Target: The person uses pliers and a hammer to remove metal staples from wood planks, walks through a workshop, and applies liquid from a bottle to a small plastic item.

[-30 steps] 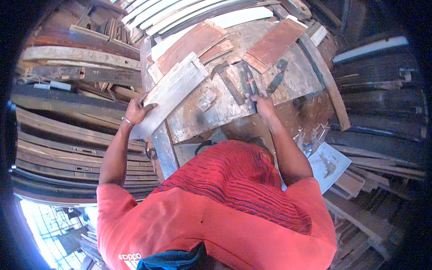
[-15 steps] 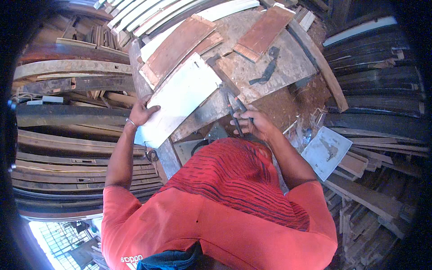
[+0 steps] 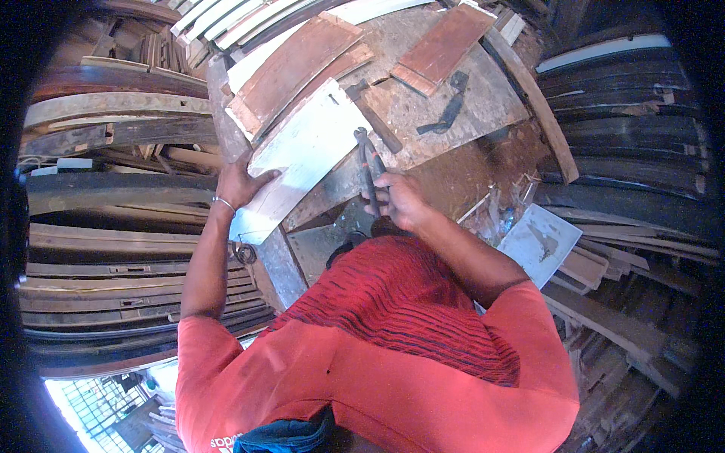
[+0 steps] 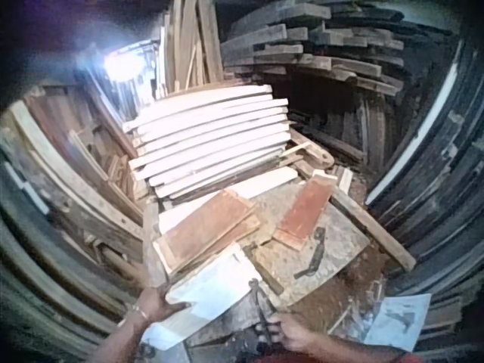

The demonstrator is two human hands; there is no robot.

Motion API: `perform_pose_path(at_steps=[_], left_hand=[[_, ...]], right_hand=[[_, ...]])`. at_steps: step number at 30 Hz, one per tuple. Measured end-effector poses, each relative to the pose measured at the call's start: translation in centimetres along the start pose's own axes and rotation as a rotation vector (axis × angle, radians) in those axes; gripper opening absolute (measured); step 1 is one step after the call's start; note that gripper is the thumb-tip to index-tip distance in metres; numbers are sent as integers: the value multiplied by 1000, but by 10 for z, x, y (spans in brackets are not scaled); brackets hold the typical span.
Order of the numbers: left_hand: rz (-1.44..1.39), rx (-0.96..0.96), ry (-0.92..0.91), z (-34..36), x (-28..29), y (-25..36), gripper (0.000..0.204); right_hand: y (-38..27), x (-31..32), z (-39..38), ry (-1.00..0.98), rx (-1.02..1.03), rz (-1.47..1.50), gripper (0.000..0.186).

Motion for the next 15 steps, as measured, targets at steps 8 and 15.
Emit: perform_pose_path(at_steps=[8, 15], left_hand=[[-2, 5, -20, 5, 2, -4, 78], [-25, 37, -29, -3, 7, 3, 72]], right_hand=[[-12, -13, -4, 237, -2, 82, 18], [-1, -23, 9, 97, -71, 194, 15]])
Point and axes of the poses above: each hand's wrist, its own z-axis towards the middle knuckle, its own x-axis out of the back of the hand, y = z × x, the point moved 8 cm from there along z, towards the middle knuckle, and after that the axes turned 4 degrees about -y, right-handed, at the moved point
